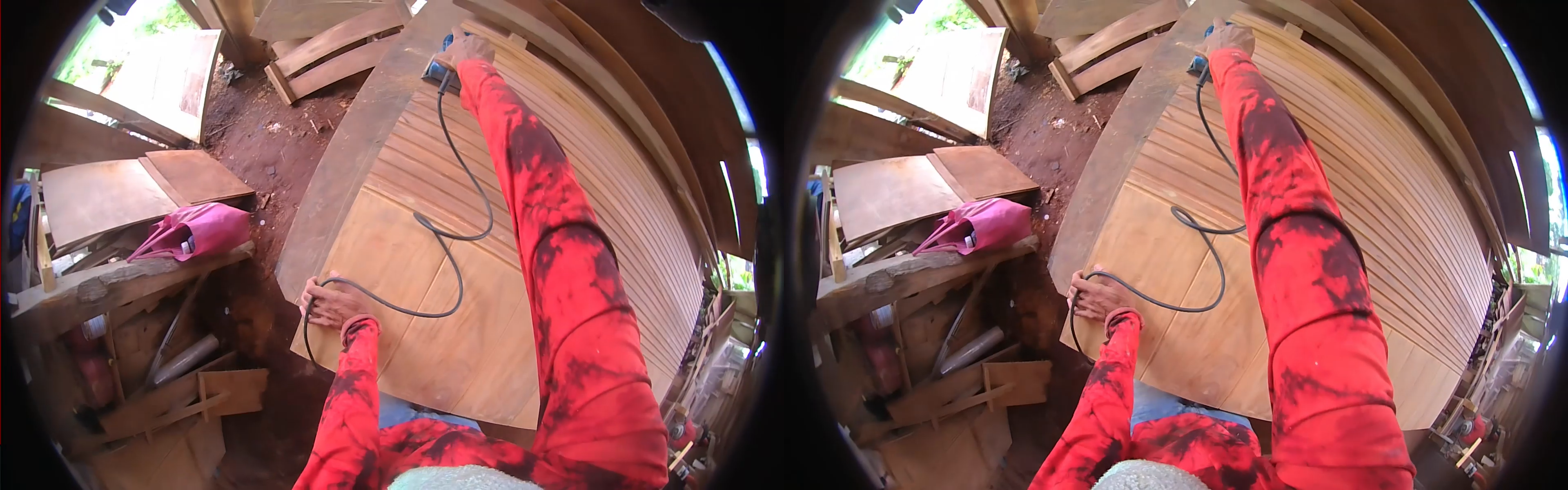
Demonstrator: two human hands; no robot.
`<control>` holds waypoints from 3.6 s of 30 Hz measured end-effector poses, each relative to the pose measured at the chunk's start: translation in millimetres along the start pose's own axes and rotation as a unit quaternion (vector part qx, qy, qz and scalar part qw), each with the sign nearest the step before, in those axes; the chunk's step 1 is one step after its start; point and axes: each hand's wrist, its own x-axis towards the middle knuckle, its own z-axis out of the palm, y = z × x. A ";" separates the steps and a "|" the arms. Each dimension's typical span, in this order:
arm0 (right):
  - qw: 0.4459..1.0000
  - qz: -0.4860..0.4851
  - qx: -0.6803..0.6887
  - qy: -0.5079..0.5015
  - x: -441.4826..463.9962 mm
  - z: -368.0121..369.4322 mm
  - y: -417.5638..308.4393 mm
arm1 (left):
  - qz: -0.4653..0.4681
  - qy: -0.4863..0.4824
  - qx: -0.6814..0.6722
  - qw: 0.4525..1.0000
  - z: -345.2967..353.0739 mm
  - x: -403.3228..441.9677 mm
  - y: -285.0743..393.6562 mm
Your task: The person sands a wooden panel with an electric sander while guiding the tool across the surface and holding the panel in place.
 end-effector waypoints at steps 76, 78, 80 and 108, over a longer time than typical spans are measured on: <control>0.992 0.121 -0.003 -0.045 -165.7 -21.7 358.6 | 0.012 0.014 0.121 0.992 15.2 -13.5 -13.6; 0.992 0.118 -0.007 -0.046 -157.9 -18.4 345.0 | 0.028 0.045 0.137 0.989 17.3 -11.8 -15.9; 0.993 0.111 -0.020 -0.022 -151.8 -15.9 330.0 | 0.019 0.028 0.131 0.991 17.1 -12.4 -15.6; 0.990 0.098 -0.059 0.080 -108.4 12.3 156.1 | 0.029 0.044 0.125 0.991 13.2 -13.4 -11.1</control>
